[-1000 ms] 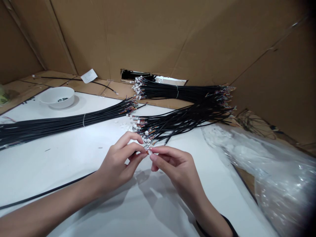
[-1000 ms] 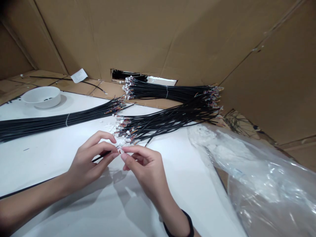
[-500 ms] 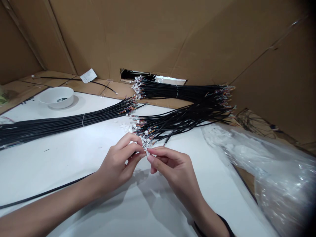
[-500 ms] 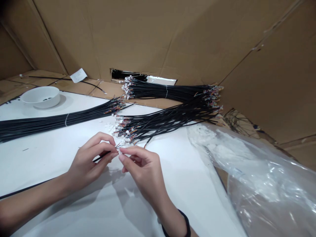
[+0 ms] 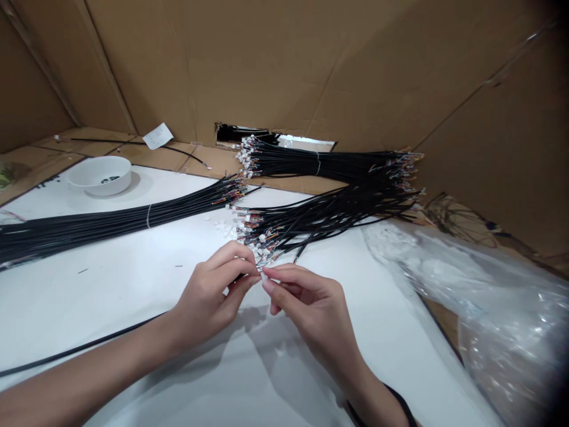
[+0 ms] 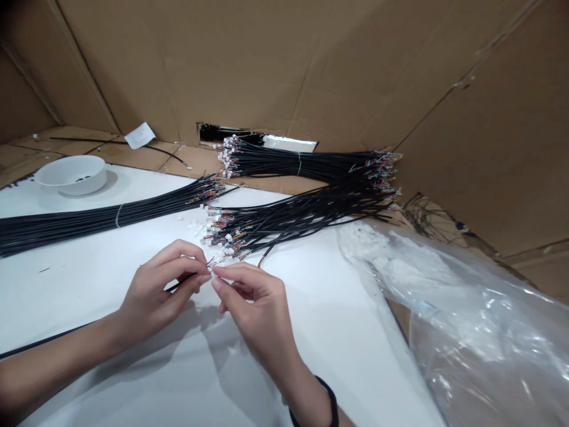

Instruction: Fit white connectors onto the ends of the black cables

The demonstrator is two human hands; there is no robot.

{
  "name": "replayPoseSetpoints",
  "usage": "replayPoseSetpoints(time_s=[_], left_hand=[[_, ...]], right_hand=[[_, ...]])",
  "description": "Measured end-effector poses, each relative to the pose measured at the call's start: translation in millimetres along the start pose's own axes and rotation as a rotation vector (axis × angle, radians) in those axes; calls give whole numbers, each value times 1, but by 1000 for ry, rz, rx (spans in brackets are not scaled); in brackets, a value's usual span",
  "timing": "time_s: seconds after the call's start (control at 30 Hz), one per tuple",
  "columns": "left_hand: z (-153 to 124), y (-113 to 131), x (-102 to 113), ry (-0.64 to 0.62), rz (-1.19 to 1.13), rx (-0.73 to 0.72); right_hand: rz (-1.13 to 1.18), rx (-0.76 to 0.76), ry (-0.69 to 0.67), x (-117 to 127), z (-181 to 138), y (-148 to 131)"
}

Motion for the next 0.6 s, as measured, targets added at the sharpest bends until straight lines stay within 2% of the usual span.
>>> replayPoseSetpoints(time_s=[0.2, 0.4, 0.6], left_hand=[[-1, 1, 3, 53, 7, 44], [0, 1, 4, 52, 42, 9], [0, -1, 2, 31, 23, -35]], right_hand=[[-17, -49, -36, -1, 1, -1], [-37, -12, -13, 2, 1, -2], [-73, 161, -9, 4, -2, -4]])
Point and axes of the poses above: each hand's wrist, its own z-axis towards the middle knuckle, its own x-axis out of the back of the hand, y = z × x, the point moved 6 cm from there along z, towards the middle knuckle, and after that the axes turned 6 degrees about y, right-handed, at the moved point
